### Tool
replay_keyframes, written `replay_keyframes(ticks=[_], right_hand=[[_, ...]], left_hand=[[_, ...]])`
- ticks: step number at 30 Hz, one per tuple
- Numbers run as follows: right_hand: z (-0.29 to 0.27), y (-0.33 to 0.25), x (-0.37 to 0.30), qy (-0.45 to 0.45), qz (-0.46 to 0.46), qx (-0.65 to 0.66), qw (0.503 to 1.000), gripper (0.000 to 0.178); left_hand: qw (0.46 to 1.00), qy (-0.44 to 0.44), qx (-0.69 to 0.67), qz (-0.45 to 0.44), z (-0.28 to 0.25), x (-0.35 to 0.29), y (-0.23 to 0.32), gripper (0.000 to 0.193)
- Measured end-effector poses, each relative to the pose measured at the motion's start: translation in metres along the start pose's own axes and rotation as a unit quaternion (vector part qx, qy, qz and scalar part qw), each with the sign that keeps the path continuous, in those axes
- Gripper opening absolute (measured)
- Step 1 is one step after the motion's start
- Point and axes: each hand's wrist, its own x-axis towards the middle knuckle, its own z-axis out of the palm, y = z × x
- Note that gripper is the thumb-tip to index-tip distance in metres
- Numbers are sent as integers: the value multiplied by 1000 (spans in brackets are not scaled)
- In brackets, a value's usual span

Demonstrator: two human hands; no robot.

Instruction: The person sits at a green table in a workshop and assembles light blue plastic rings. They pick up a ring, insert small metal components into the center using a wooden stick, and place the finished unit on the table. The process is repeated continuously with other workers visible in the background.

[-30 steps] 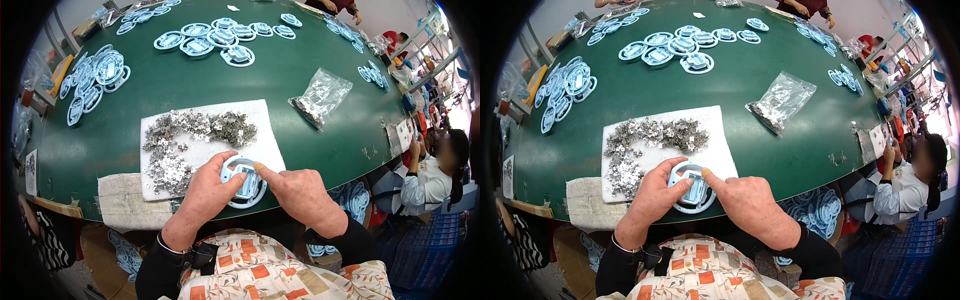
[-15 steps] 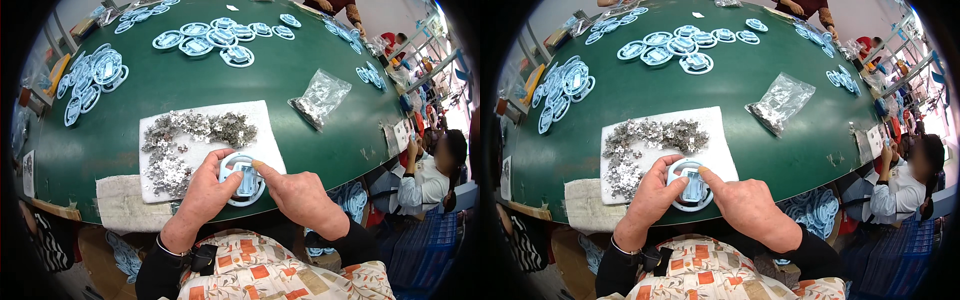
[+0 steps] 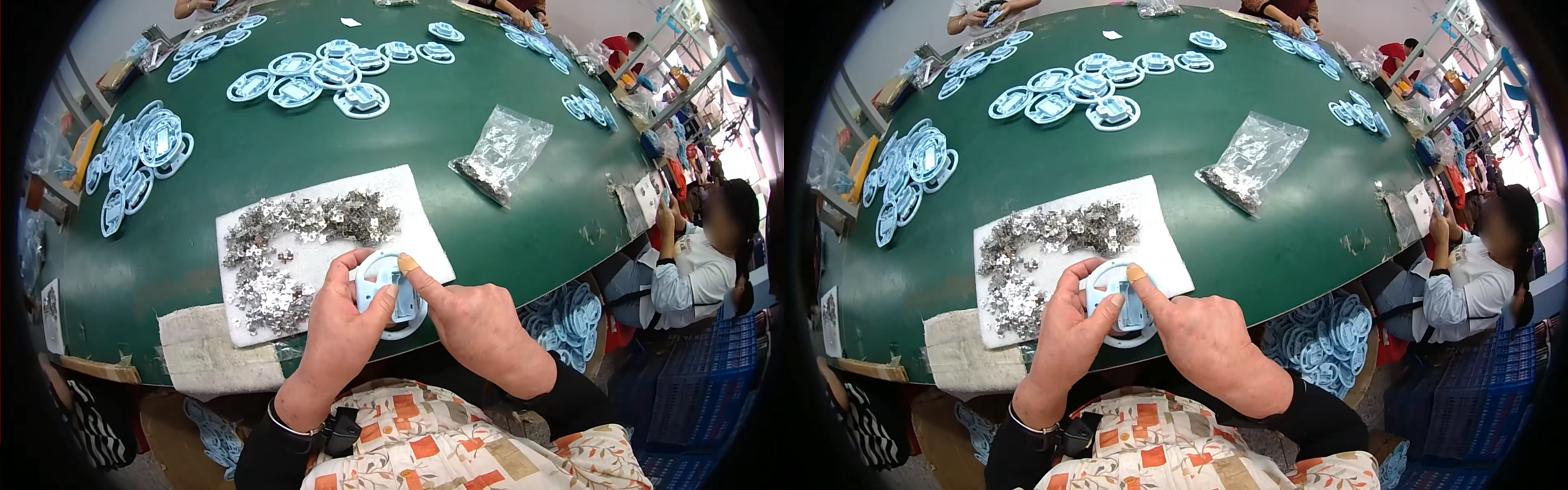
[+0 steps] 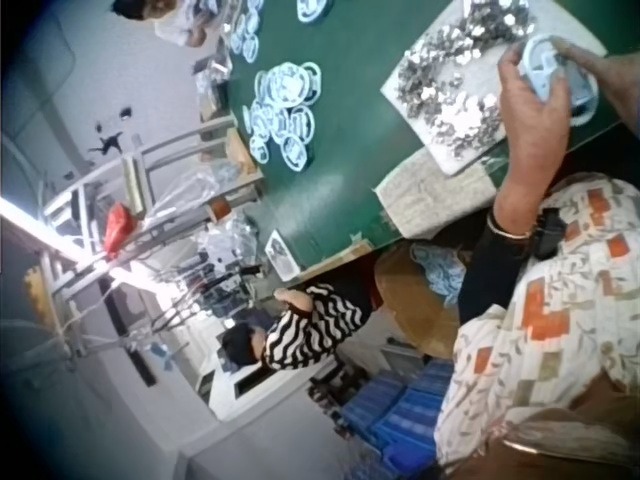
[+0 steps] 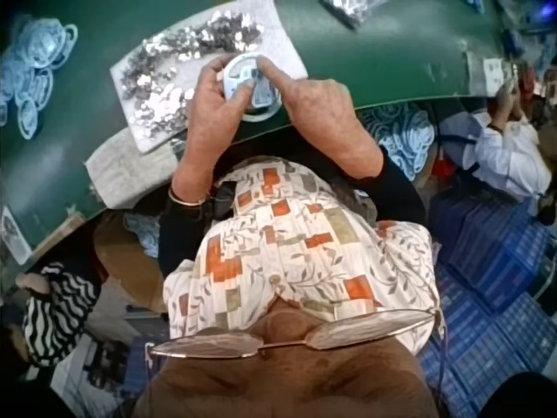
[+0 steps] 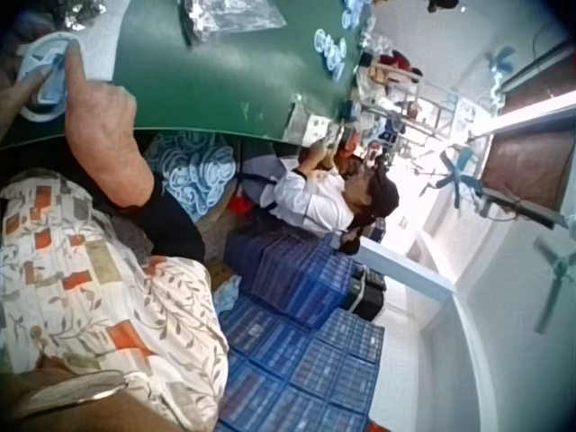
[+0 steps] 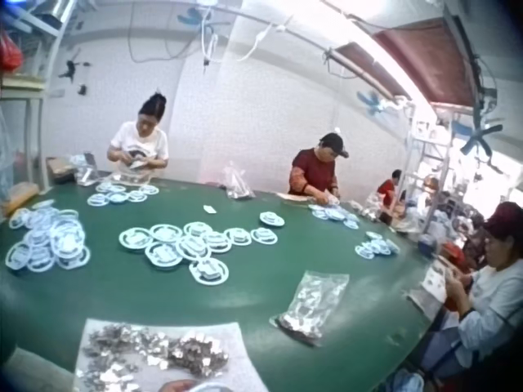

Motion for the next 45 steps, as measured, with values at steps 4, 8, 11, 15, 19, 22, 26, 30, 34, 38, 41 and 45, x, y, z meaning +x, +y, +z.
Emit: replay_keyframes(ticks=[4,8,11,15,19,22,26,30,34,38,41,45], right_hand=[[11,6,-2,28,1,51,998,67],[17,13,-2,55,-2,125,991,59],[19,24,-2,30,20,289,957,48],[3,28,3,-78,102,480,868,41],[3,26,-1,-95,103,492,859,41],[8,23,-2,-10,59,448,892,37],[5,25,2,61,88,419,902,21],[6,24,11,95,10,346,933,11],[2,27,16,68,30,392,917,10],[12,25,19,74,34,389,917,10],[26,22,20,95,18,363,927,9],[31,19,23,121,-7,284,951,10]], left_hand=[[998,-12,-63,-25,-1,5,-5,50],[995,-24,-86,-39,-1,9,-6,53],[997,-24,-77,-17,0,8,-3,46],[999,-30,7,-28,-2,8,-7,29],[997,-4,73,0,6,7,-5,20],[994,-9,105,5,4,7,-8,19],[994,-23,109,-7,4,6,-4,17],[990,-46,131,1,6,3,6,17],[990,-22,138,29,2,6,-1,21],[987,26,153,33,-3,11,-11,29],[982,37,181,31,-2,12,-15,32],[980,40,196,16,-4,12,-12,32]])
